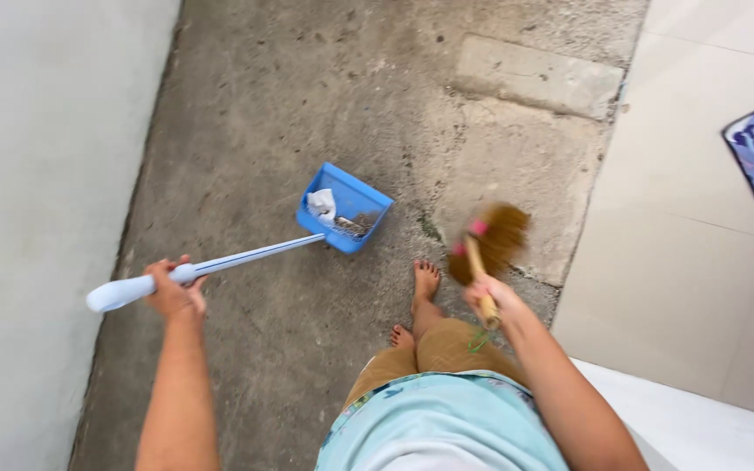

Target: The person is sweeping dust and debris into a dustpan and cleaning cobwebs from a corner using a broom.

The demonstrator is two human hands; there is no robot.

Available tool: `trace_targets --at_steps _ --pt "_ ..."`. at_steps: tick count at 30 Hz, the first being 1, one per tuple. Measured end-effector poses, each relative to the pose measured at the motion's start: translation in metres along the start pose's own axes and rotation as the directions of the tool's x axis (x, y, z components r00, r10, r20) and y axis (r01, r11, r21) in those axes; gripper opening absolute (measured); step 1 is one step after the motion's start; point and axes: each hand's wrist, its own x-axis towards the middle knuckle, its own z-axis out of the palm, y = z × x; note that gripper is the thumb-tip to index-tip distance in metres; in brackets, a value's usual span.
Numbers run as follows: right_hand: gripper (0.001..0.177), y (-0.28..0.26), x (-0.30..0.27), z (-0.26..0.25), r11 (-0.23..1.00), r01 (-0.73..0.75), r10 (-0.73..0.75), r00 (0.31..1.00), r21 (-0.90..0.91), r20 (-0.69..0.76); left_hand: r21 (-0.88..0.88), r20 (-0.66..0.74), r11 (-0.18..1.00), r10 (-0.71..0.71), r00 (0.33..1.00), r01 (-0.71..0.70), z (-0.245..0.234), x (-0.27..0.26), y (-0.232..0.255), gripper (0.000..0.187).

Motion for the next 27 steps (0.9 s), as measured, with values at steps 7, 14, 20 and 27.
trace_targets --at_steps 7,14,20,27 --pt "0.010 -0.094 -0.016 0.104 0.859 -0.272 0.196 0.958 0.434 0.211 0.003 0.013 1.000 0.029 0.999 -0.029 0.060 0.018 0.015 0.011" --pt "0.024 -0.133 -0.181 0.002 0.953 0.162 -0.179 0.983 -0.256 -0.048 -0.045 -0.091 0.995 0.086 0.992 -0.091 0.082 0.058 0.028 0.015" --pt "0.014 -0.176 -0.215 -0.125 0.907 0.131 -0.317 0.839 -0.401 -0.443 -0.070 -0.094 0.992 0.100 0.991 -0.107 0.101 0.085 0.039 0.019" --pt "0.026 -0.256 -0.093 -0.125 0.936 0.352 -0.270 0.748 0.017 -0.606 -0.031 -0.048 0.998 0.052 0.997 -0.054 0.134 0.121 0.046 0.015"
